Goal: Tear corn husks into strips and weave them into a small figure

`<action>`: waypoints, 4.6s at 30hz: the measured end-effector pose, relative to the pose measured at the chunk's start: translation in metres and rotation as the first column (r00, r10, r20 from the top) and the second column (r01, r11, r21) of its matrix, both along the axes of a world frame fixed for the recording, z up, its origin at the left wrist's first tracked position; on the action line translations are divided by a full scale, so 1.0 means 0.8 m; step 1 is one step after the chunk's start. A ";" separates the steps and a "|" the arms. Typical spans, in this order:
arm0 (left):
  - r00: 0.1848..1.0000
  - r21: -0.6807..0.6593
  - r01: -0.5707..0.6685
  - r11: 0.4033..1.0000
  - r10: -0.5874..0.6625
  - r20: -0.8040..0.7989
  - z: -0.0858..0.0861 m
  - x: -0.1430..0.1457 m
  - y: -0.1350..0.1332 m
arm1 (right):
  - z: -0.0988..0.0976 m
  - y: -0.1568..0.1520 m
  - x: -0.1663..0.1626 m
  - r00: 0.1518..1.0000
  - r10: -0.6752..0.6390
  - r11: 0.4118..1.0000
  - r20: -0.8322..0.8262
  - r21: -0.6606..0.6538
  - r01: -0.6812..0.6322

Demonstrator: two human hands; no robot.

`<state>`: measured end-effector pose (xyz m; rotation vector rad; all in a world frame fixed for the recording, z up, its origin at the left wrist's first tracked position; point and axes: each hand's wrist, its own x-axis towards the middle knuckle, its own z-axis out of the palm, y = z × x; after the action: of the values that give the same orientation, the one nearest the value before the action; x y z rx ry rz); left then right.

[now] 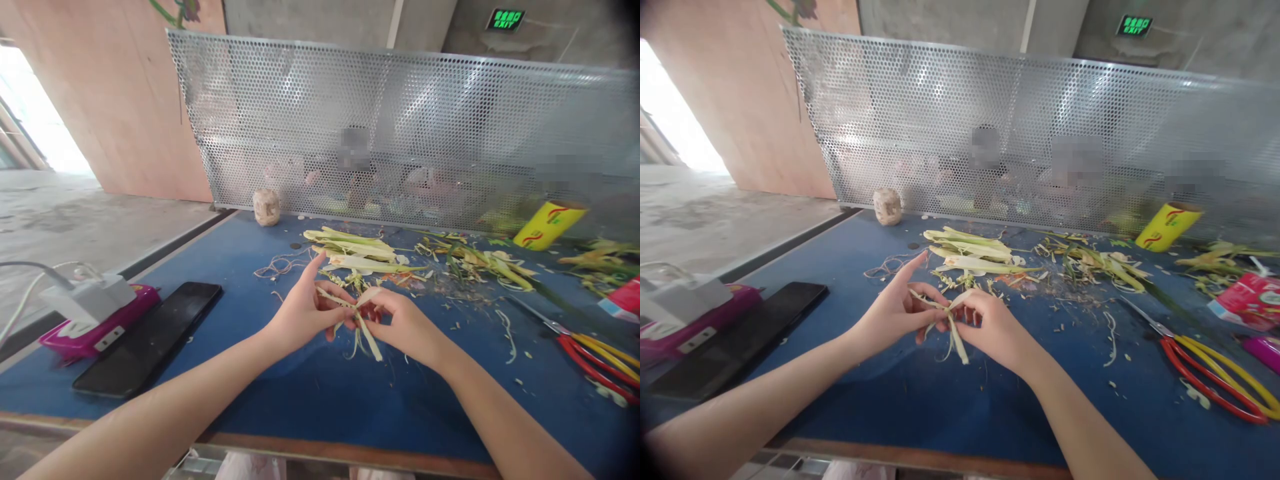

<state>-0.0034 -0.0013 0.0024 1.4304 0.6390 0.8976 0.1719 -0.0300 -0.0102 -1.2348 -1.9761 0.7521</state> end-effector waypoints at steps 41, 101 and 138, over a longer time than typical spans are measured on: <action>0.988 -0.327 -0.128 0.936 0.150 0.044 0.001 0.008 0.000 | -0.006 -0.012 -0.021 0.892 -0.278 0.851 0.357 0.521 0.057; 0.951 0.156 -0.267 0.951 0.286 -0.119 0.002 0.002 -0.005 | -0.007 -0.008 -0.015 0.938 -0.344 0.856 0.037 0.422 0.297; 0.989 -0.031 -0.143 0.989 0.141 -0.036 -0.006 0.008 -0.004 | -0.007 0.005 -0.010 0.958 -0.160 0.986 -0.238 -0.075 0.146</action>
<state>0.0027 -0.0043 -0.0027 1.3861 0.7859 0.9709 0.1635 -0.0263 -0.0157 -1.2480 -1.6510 0.8429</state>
